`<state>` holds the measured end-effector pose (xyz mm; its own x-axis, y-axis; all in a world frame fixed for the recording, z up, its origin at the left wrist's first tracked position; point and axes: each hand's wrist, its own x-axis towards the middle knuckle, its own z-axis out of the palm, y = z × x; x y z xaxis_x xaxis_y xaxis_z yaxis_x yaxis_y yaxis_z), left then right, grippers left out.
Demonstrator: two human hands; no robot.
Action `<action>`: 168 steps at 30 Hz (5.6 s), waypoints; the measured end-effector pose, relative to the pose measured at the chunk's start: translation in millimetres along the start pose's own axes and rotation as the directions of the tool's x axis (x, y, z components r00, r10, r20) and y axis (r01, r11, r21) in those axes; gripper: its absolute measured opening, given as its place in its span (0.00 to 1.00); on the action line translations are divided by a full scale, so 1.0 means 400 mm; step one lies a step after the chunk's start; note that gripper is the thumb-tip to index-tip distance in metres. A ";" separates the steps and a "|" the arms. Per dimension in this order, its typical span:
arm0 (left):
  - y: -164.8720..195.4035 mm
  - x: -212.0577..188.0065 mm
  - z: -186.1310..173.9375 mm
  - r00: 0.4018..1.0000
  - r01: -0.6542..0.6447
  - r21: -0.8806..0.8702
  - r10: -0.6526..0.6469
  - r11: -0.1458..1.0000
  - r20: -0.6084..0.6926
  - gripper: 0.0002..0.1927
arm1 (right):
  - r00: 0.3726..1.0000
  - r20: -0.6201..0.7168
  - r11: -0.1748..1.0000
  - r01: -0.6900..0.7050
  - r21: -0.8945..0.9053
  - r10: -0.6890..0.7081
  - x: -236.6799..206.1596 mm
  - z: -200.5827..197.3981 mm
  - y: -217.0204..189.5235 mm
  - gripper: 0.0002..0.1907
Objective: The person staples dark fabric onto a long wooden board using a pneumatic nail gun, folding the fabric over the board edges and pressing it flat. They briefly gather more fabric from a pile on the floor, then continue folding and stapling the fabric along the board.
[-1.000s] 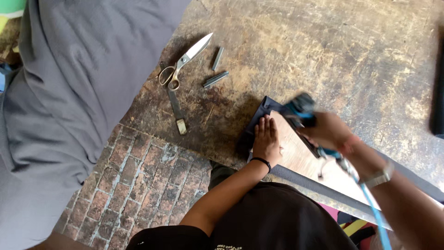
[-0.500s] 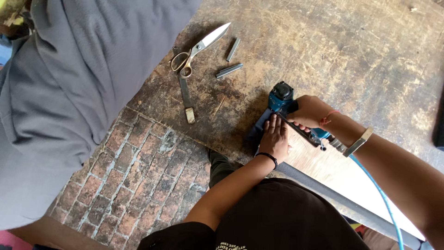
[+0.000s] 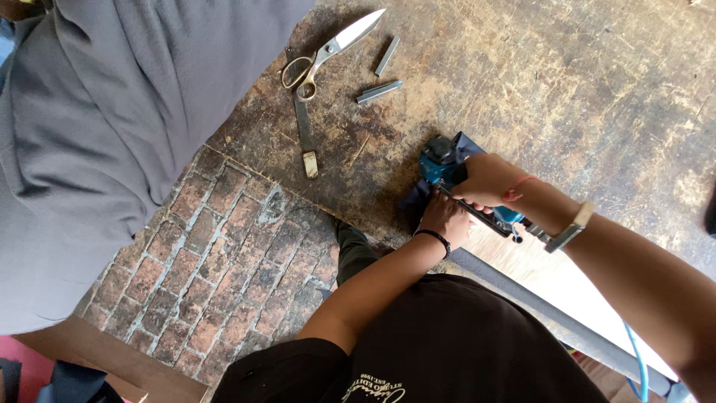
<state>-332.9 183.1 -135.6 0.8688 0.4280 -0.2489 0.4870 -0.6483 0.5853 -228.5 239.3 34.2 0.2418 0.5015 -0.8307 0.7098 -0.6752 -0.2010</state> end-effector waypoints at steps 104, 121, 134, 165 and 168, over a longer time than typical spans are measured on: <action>-0.143 -0.059 -0.228 0.859 -0.067 0.021 0.047 0.998 0.509 0.50 | 0.635 -0.317 0.357 0.068 0.932 0.705 -0.186 0.830 -0.046 0.18; -0.153 -0.086 -0.213 0.878 -0.079 -0.001 0.070 0.997 0.474 0.48 | 0.677 -0.316 0.444 -0.018 0.896 0.664 -0.177 0.845 -0.055 0.21; -0.192 -0.118 -0.165 0.954 -0.294 -0.115 0.285 0.949 -0.091 0.11 | 0.402 -0.028 -0.052 0.188 0.981 0.915 -0.438 0.946 0.123 0.17; 1.231 -0.008 0.694 0.762 -0.606 0.416 0.346 0.678 0.547 0.67 | 0.234 -0.464 0.492 -0.076 0.867 0.854 -0.587 0.964 1.802 0.37; 1.203 0.004 0.683 0.761 -0.603 0.420 0.332 0.678 0.557 0.64 | 0.052 -0.633 0.634 0.005 0.774 0.772 -0.567 0.974 1.770 0.27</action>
<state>-72.9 -300.3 -65.3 0.8727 -0.2402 -0.4251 -0.1565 -0.9623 0.2226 -38.8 -563.2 -121.9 0.9797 -0.1529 0.1300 -0.0610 -0.8440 -0.5328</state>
